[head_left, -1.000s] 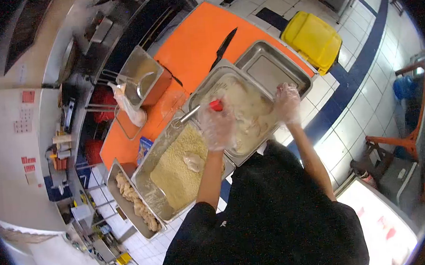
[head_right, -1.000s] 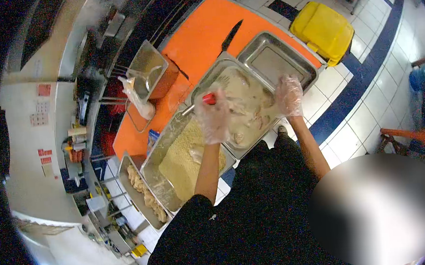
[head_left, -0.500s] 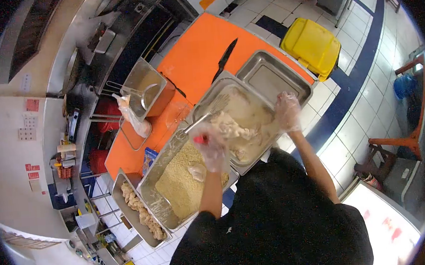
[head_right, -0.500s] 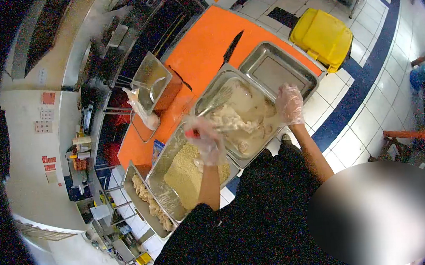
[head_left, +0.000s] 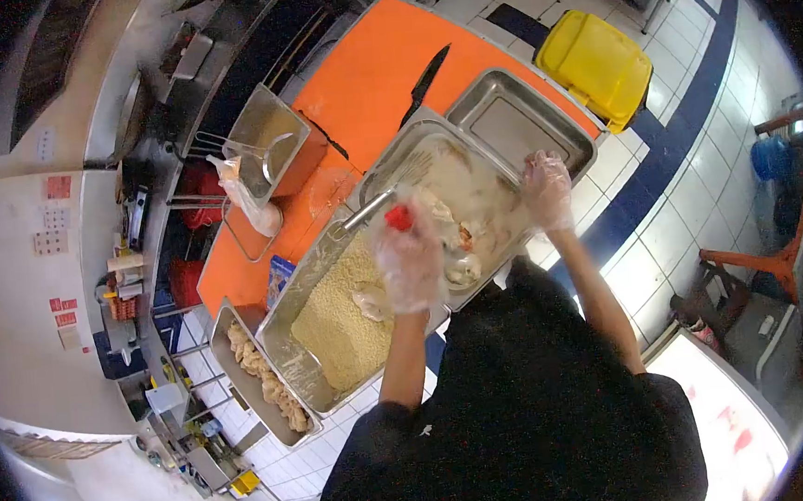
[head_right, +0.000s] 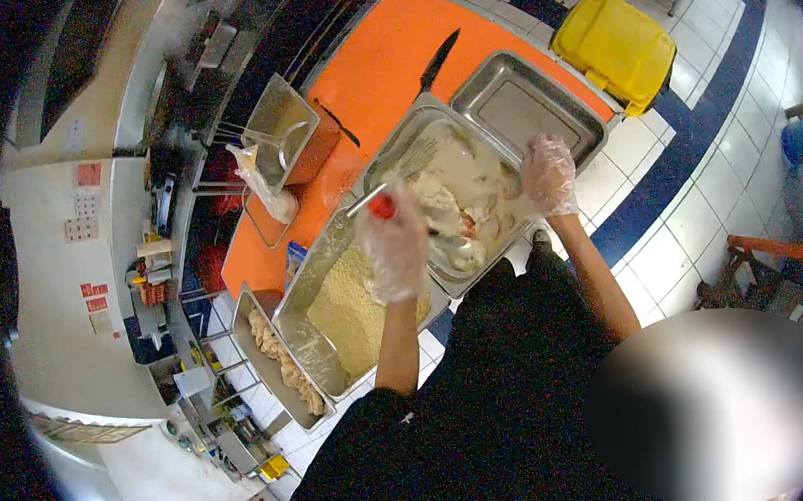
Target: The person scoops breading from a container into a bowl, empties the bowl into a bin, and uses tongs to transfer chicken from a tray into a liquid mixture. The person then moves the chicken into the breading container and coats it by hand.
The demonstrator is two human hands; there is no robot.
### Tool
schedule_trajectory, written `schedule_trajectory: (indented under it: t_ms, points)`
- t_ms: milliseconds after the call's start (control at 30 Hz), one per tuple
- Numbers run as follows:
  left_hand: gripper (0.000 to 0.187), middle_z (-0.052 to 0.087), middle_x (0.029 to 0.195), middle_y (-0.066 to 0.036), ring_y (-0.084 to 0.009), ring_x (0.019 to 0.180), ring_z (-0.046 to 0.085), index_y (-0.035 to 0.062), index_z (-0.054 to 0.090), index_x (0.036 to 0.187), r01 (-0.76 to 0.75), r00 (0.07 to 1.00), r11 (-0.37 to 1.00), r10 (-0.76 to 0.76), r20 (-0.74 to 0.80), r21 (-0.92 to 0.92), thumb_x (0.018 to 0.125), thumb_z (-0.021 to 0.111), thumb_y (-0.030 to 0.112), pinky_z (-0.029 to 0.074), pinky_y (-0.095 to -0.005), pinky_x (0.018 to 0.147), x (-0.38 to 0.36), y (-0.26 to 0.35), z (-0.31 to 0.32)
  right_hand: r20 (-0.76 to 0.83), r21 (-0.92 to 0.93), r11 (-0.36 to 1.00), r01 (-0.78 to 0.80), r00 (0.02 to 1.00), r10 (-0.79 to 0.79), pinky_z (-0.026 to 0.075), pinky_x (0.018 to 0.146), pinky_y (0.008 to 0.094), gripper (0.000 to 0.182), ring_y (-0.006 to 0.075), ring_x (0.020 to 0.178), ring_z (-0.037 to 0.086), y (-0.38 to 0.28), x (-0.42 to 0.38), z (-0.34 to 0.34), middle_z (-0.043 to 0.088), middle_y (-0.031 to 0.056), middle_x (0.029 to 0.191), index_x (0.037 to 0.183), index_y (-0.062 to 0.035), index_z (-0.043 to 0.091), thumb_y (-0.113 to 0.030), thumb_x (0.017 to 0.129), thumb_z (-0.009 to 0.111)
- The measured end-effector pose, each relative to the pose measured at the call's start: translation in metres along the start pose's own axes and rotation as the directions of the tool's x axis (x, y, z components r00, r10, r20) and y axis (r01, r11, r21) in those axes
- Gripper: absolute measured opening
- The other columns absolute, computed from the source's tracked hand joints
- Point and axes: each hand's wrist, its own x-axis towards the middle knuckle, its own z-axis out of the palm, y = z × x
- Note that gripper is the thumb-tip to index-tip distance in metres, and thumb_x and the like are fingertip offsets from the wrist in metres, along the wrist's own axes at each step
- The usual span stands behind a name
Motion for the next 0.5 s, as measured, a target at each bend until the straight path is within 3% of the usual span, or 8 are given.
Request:
schedule_trajectory:
  t_ms: [33,100,133,200,233,300,433,500]
  points:
    - [0.033,0.061,0.066,-0.011,-0.024,0.056,0.057,0.0005,0.058,0.075,-0.006,1.0,1.0,0.006,0.005,-0.001,0.093,0.051,0.028,0.046,-0.038,0.056,0.006,-0.014,0.022,0.001,-0.012,1.0,-0.02,1.0,0.02,0.046,0.071,0.045,0.01,0.0356,0.079,0.055,-0.001,0.0,-0.001,0.057,0.0167,0.081,0.084,-0.0044,0.056,-0.008,0.075,0.057]
    - [0.035,0.06,0.066,-0.01,-0.0194,0.057,0.056,0.0005,0.058,0.076,-0.286,0.954,0.825,0.292,0.066,0.487,0.092,0.052,0.031,0.045,-0.0365,0.055,0.02,-0.032,0.058,-0.02,-0.009,1.0,-0.02,1.0,0.02,0.046,0.071,0.0451,0.009,0.0358,0.079,0.055,0.0,-0.002,-0.001,0.057,0.0171,0.081,0.083,-0.0043,0.056,-0.009,0.075,0.057]
    - [0.035,0.06,0.066,-0.01,-0.0194,0.057,0.056,0.0005,0.058,0.076,-0.29,0.953,0.824,0.297,0.064,0.487,0.092,0.052,0.031,0.045,-0.0365,0.055,0.029,-0.042,0.07,-0.036,-0.005,1.0,-0.021,0.999,0.021,0.046,0.071,0.0452,0.009,0.036,0.079,0.055,0.0,-0.002,0.0,0.057,0.0175,0.08,0.083,-0.0041,0.057,-0.009,0.076,0.057]
    - [0.035,0.06,0.067,-0.01,-0.0165,0.06,0.055,-0.0006,0.06,0.083,-0.026,0.978,0.917,-0.06,0.202,0.397,0.091,0.054,0.033,0.045,-0.0364,0.055,0.048,-0.059,0.091,-0.025,-0.012,0.999,-0.043,0.999,0.042,0.046,0.07,0.0456,0.009,0.0363,0.079,0.056,0.001,-0.002,0.003,0.057,0.018,0.079,0.083,-0.0037,0.057,-0.01,0.076,0.056]
    - [0.035,0.06,0.067,-0.01,-0.0165,0.06,0.055,-0.0006,0.06,0.083,-0.037,0.977,0.918,-0.05,0.208,0.394,0.091,0.054,0.033,0.045,-0.0364,0.055,0.057,-0.078,0.103,-0.001,-0.021,0.998,-0.059,0.998,0.059,0.046,0.069,0.046,0.01,0.0366,0.079,0.056,0.002,-0.002,0.002,0.058,0.0186,0.078,0.083,-0.0033,0.058,-0.01,0.077,0.056]
    - [0.039,0.058,0.073,-0.009,-0.0164,0.061,0.053,-0.001,0.061,0.097,-0.027,0.992,0.998,0.019,-0.126,-0.059,0.09,0.054,0.037,0.045,-0.0343,0.057,0.076,-0.111,0.113,-0.032,-0.008,0.999,-0.049,0.998,0.049,0.047,0.069,0.0461,0.01,0.0367,0.079,0.056,0.002,-0.001,0.0,0.058,0.0188,0.078,0.083,-0.0029,0.059,-0.01,0.077,0.056]
    - [0.036,0.06,0.08,-0.012,-0.0186,0.074,0.058,0.0002,0.053,0.093,0.039,0.994,0.958,-0.067,-0.087,-0.285,0.091,0.055,0.036,0.047,-0.0271,0.066,0.07,-0.04,0.032,-0.016,-0.004,0.997,-0.078,0.997,0.078,0.047,0.07,0.0456,0.011,0.0369,0.08,0.057,0.003,-0.002,0.005,0.058,0.0189,0.078,0.083,-0.002,0.06,-0.01,0.077,0.056]
    - [0.033,0.053,0.09,-0.004,-0.0123,0.07,0.05,0.0074,0.054,0.104,-0.452,0.883,0.792,0.331,-0.333,-0.411,0.092,0.052,0.038,0.043,-0.0257,0.063,0.062,-0.049,0.017,0.0,0.0,0.997,-0.072,0.997,0.072,0.047,0.07,0.0455,0.011,0.0373,0.08,0.057,0.002,-0.001,0.004,0.058,0.0192,0.078,0.083,-0.0019,0.06,-0.01,0.077,0.056]
